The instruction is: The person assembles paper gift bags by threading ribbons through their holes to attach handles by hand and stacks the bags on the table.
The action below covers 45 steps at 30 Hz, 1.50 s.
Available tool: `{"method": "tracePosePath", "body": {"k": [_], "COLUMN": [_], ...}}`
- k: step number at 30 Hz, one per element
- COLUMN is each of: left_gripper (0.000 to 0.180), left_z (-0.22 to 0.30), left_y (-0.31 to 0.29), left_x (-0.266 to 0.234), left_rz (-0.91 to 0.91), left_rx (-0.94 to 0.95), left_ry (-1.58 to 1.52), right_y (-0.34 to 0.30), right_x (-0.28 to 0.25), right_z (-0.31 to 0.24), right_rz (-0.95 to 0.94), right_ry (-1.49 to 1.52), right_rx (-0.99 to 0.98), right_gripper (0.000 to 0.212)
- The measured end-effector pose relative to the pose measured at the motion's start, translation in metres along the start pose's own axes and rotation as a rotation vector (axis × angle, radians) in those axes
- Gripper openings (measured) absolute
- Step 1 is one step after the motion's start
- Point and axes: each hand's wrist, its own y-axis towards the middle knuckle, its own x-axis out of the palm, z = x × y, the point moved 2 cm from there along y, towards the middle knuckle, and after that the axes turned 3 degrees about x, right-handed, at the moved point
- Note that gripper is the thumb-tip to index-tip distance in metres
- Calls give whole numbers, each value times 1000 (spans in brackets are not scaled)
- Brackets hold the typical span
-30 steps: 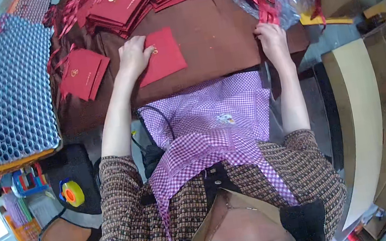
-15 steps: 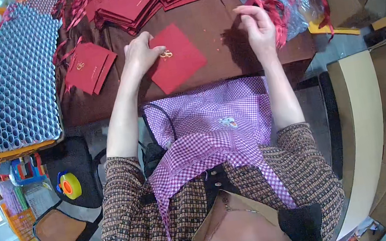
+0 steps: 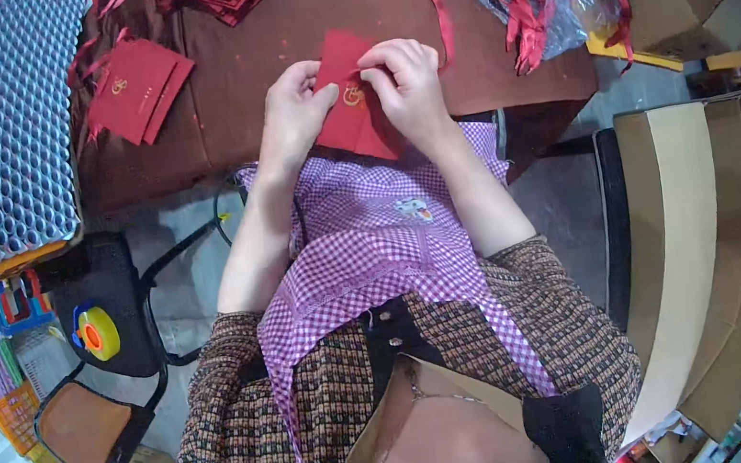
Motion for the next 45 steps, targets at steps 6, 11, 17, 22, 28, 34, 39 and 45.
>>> {"method": "tracePosePath", "body": {"k": [6,11,17,22,28,34,39,45], "left_gripper": [37,39,43,51,54,52,49,45], "left_z": [7,12,4,8,13,20,23,24], "left_y": [-9,-10,-9,-10,-12,-14,-16,-15], "left_x": [7,6,2,0,-1,0,3,1], "left_rz": [-21,-104,-121,-156,-173,-156,-131,-164], "left_rx": [-18,-79,-76,-69,-44,-93,-69,-64], "left_ry": [-161,-336,-447,-472,-488,-423,-443,-399], "right_y": [-4,-3,2,7,10,10,12,13], "right_x": [-3,-8,-13,-19,-24,-24,-25,-26], "right_z": [-7,-12,-22,-30,-39,-38,-39,-40], "right_rz": [34,45,36,10,24,19,10,-12], "right_ry": [-167,-243,-278,-311,-313,-321,-324,-343], "right_rx": [-70,-128,-165,-183,-186,-180,-173,-176], "right_gripper": [11,13,13,12,12,11,11,12]}}
